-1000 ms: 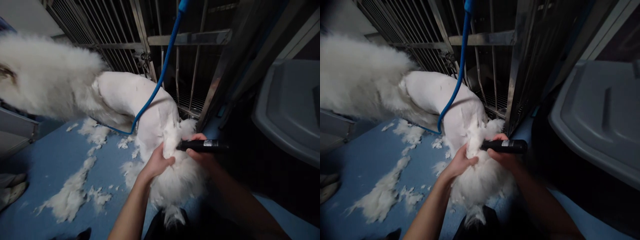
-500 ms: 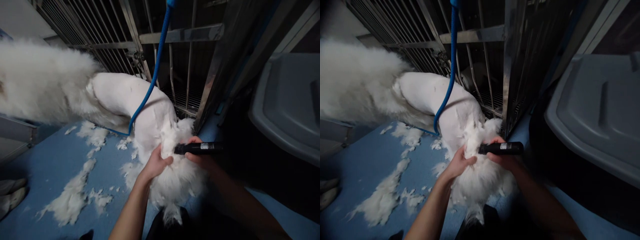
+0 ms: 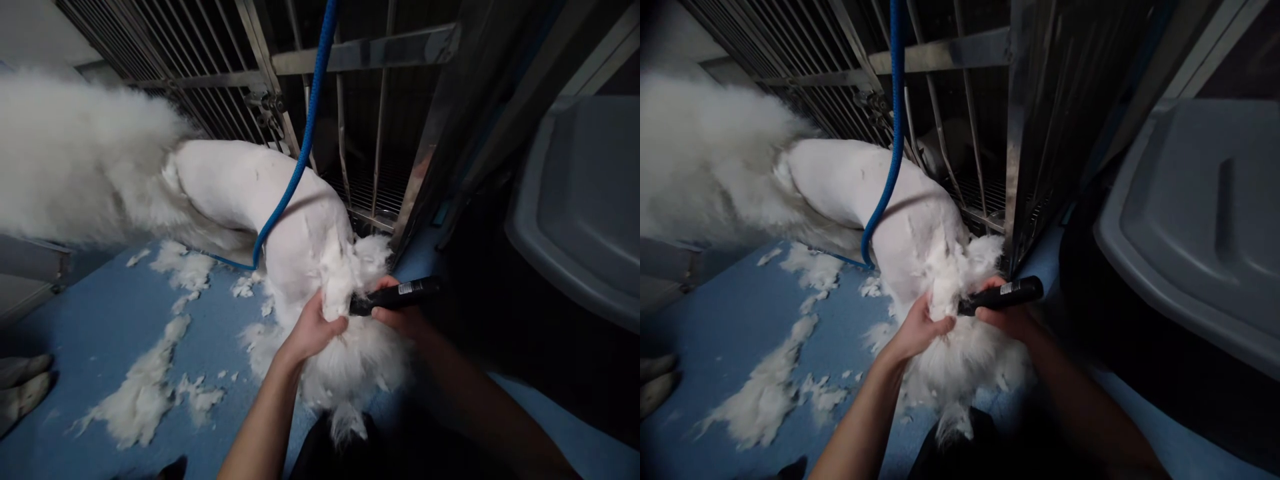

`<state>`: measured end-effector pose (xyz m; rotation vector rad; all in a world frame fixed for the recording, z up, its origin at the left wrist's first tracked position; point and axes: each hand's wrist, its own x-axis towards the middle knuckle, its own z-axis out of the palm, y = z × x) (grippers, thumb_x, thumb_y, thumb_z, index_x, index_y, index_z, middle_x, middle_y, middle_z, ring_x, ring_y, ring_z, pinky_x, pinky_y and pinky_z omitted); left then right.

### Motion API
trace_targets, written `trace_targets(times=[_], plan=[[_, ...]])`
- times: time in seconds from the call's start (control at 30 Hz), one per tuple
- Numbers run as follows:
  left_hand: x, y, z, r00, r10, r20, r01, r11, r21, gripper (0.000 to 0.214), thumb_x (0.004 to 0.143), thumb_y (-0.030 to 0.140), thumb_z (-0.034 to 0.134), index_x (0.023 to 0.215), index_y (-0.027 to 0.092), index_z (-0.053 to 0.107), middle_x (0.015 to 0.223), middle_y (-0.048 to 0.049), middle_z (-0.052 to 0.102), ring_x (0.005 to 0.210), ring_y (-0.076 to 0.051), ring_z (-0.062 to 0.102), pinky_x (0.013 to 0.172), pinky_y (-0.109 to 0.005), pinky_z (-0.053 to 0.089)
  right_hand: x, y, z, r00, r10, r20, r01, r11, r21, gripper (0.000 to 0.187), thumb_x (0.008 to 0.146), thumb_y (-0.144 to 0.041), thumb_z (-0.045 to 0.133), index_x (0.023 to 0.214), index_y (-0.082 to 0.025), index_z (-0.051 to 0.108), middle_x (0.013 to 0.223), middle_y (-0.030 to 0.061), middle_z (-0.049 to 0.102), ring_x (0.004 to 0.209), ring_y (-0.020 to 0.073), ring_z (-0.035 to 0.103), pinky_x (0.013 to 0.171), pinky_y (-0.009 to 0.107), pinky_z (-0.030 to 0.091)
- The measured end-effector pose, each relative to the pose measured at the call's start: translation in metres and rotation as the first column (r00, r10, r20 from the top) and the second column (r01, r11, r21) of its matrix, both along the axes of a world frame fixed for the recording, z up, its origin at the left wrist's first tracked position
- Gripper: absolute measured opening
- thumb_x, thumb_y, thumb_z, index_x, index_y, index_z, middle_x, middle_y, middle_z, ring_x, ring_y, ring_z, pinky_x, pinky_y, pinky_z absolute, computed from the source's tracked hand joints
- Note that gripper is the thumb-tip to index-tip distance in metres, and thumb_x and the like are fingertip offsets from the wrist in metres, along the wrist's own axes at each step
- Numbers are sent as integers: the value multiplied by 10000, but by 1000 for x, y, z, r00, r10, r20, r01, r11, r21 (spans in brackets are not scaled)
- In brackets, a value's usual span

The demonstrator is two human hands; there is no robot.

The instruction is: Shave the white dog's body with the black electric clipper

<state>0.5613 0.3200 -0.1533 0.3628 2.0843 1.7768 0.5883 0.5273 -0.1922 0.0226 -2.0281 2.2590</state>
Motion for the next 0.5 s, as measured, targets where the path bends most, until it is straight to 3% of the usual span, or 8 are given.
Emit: trace_targets(times=[0.17, 0.33, 0.5], plan=[[1, 1, -3, 1000, -17, -13, 16, 999, -32, 526, 686, 142, 645, 1205, 153, 561, 1082, -33, 665, 951, -203, 614, 904, -324, 478, 3, -15, 0, 976, -198, 86, 206, 974, -92, 287, 731, -368, 666, 916, -253, 479, 522, -107, 523, 441, 119, 487, 472, 252, 428], [2, -3, -6, 999, -36, 1, 36, 999, -26, 616, 675, 129, 650, 1275, 161, 515, 1129, -46, 654, 998, -219, 617, 922, -340, 482, 12, -24, 1, 976, -182, 117, 184, 983, -10, 260, 688, -298, 705, 850, -243, 510, 509, -86, 546, 462, 137, 514, 474, 266, 438], [3, -3, -6, 996, -56, -63, 53, 997, -52, 656, 690, 146, 663, 1325, 169, 501, 1227, -73, 628, 1115, -262, 591, 1017, -399, 445, 15, -24, 5, 952, -296, 82, 302, 951, -67, 337, 728, -451, 690, 918, -275, 473, 533, -92, 525, 442, 145, 496, 458, 281, 440]])
